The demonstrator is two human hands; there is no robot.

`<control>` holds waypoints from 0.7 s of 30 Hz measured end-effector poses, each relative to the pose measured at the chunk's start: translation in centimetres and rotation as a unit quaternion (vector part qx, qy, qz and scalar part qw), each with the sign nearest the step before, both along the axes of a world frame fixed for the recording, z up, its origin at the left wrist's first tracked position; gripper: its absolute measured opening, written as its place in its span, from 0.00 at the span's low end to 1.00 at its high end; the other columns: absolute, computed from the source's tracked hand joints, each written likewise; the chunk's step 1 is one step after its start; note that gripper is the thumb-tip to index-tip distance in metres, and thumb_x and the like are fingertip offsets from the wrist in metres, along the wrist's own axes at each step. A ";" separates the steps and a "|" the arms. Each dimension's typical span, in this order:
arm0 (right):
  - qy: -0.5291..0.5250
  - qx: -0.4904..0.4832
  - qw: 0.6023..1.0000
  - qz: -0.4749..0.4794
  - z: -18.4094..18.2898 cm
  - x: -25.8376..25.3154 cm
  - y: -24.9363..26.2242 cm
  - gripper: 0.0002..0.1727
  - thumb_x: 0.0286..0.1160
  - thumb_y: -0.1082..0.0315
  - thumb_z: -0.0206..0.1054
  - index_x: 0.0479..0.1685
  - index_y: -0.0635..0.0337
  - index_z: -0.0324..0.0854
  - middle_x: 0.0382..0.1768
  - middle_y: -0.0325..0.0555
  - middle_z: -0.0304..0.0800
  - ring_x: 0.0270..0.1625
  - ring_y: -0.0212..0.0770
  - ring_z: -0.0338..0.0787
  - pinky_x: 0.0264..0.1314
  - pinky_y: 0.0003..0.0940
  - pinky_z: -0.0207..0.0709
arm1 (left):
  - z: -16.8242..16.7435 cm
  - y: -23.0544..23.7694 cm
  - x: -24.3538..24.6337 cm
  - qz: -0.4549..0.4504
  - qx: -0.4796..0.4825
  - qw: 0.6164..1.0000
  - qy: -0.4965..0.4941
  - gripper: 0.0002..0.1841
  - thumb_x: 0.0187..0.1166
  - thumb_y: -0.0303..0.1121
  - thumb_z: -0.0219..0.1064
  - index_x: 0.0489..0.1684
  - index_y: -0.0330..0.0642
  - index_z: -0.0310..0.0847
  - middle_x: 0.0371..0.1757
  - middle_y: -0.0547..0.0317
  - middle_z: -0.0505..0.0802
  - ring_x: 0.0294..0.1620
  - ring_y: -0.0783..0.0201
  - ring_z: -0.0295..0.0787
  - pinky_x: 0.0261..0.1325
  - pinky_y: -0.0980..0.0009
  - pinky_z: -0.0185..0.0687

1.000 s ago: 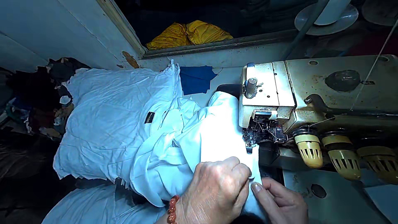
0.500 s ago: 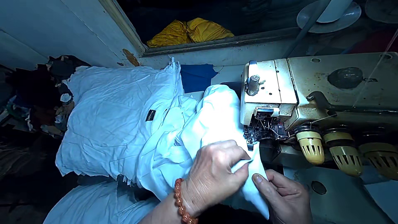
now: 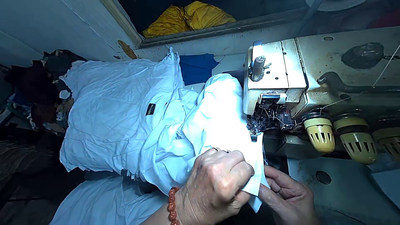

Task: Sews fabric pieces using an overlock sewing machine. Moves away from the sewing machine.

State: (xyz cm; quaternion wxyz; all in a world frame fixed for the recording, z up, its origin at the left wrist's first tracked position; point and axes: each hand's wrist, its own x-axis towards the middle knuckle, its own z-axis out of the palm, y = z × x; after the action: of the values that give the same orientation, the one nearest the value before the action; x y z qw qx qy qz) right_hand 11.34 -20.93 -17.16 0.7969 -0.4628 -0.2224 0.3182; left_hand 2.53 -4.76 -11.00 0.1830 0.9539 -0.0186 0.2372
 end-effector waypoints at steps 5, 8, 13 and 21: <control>-0.005 0.004 1.000 -0.027 -0.4 -0.6 1.1 0.14 0.69 0.81 0.70 0.51 0.61 0.91 0.34 0.33 0.98 0.32 0.27 0.94 0.36 0.25 0.91 | -0.5 0.0 1.7 0.014 0.081 0.996 -0.026 0.08 0.75 0.35 0.68 0.27 0.48 0.91 0.29 0.64 0.89 0.32 0.67 0.82 0.50 0.65 0.72; -0.026 0.014 0.999 -0.030 -0.3 -1.0 2.1 0.09 0.75 0.81 0.66 0.44 0.62 0.90 0.30 0.36 0.96 0.30 0.29 0.94 0.34 0.27 0.91 | -0.3 0.8 2.6 0.027 0.086 0.996 -0.022 0.08 0.74 0.35 0.68 0.27 0.49 0.92 0.33 0.64 0.91 0.39 0.66 0.85 0.64 0.58 0.71; -0.031 0.009 0.999 -0.026 0.2 -1.7 3.5 0.11 0.71 0.85 0.63 0.44 0.67 0.89 0.30 0.36 0.95 0.30 0.29 0.94 0.35 0.27 0.91 | -0.7 1.7 3.2 0.030 0.072 0.997 -0.022 0.09 0.74 0.36 0.66 0.30 0.51 0.94 0.36 0.63 0.91 0.44 0.63 0.88 0.72 0.49 0.71; -0.024 -0.012 0.999 0.021 0.7 -2.0 4.1 0.08 0.74 0.84 0.61 0.40 0.67 0.86 0.28 0.39 0.96 0.29 0.32 0.96 0.34 0.27 0.92 | -1.9 2.4 4.0 0.099 0.023 0.991 -0.084 0.09 0.71 0.34 0.68 0.28 0.48 0.96 0.48 0.61 0.98 0.53 0.62 0.94 0.76 0.48 0.74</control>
State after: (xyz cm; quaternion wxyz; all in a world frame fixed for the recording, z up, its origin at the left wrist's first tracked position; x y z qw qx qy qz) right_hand 9.32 -16.78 -16.48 0.7786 -0.4753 -0.2471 0.3268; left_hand 6.49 -2.38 -12.91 0.1348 0.9318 0.0554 0.3325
